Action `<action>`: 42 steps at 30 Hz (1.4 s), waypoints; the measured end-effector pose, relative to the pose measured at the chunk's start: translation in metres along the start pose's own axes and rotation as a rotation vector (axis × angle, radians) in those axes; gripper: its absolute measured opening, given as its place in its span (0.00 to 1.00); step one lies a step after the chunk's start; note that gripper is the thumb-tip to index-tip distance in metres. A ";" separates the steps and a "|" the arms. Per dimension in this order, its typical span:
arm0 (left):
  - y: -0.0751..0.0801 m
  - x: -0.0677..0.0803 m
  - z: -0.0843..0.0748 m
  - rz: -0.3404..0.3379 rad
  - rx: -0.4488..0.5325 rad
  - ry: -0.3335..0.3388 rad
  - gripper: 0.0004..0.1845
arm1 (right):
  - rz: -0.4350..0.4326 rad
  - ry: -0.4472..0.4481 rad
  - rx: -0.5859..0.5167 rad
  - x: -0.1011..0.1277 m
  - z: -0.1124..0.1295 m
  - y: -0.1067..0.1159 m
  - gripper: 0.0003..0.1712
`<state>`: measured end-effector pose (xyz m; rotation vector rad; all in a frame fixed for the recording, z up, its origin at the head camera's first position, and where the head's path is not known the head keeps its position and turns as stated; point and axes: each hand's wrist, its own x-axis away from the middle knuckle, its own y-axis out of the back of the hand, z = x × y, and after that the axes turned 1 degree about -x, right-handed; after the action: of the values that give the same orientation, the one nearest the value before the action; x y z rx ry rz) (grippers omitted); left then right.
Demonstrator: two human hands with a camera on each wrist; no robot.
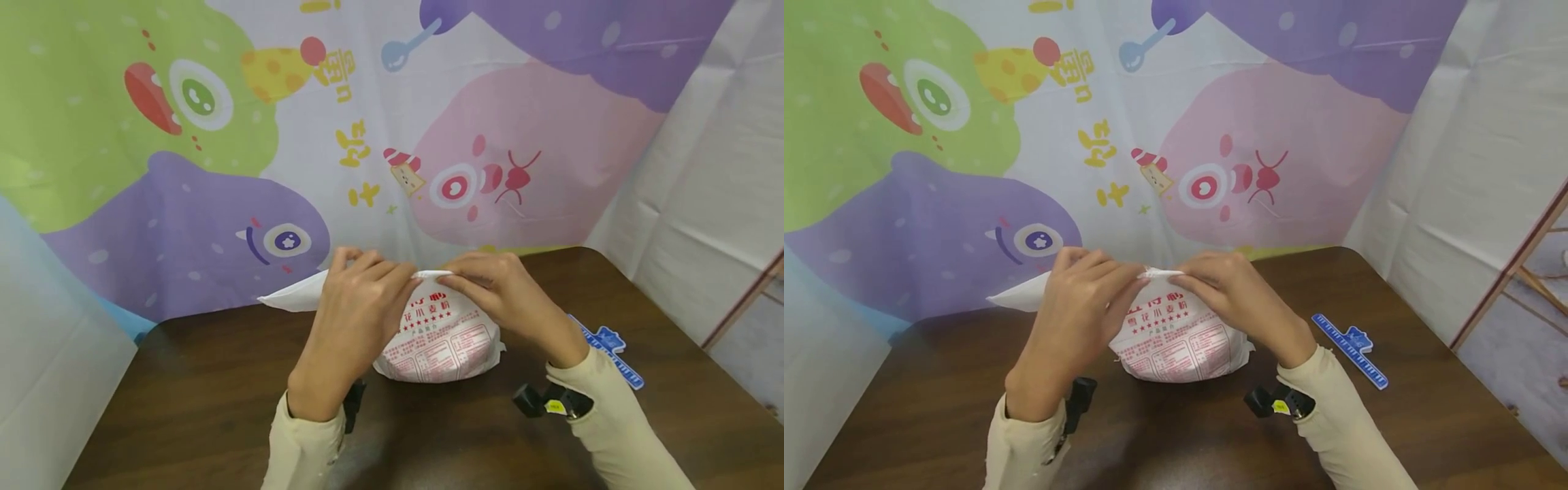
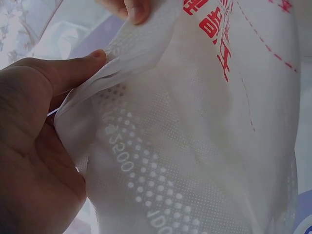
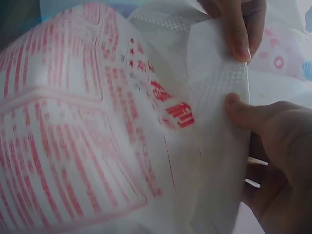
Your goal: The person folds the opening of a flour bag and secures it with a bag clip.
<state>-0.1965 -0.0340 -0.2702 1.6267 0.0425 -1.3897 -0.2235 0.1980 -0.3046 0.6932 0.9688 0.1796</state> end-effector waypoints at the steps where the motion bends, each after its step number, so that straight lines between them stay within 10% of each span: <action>1: 0.000 0.000 0.000 0.000 0.004 0.004 0.07 | 0.007 -0.006 0.027 0.000 0.001 0.001 0.12; 17: 0.000 -0.001 0.001 0.001 0.027 0.013 0.07 | 0.069 -0.026 0.247 0.002 -0.001 0.012 0.06; 42: -0.002 0.001 0.002 -0.002 0.073 0.022 0.07 | 0.204 -0.193 0.244 0.007 -0.011 0.032 0.10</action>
<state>-0.1988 -0.0341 -0.2722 1.7027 0.0060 -1.3890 -0.2231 0.2307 -0.2936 1.0159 0.7408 0.1720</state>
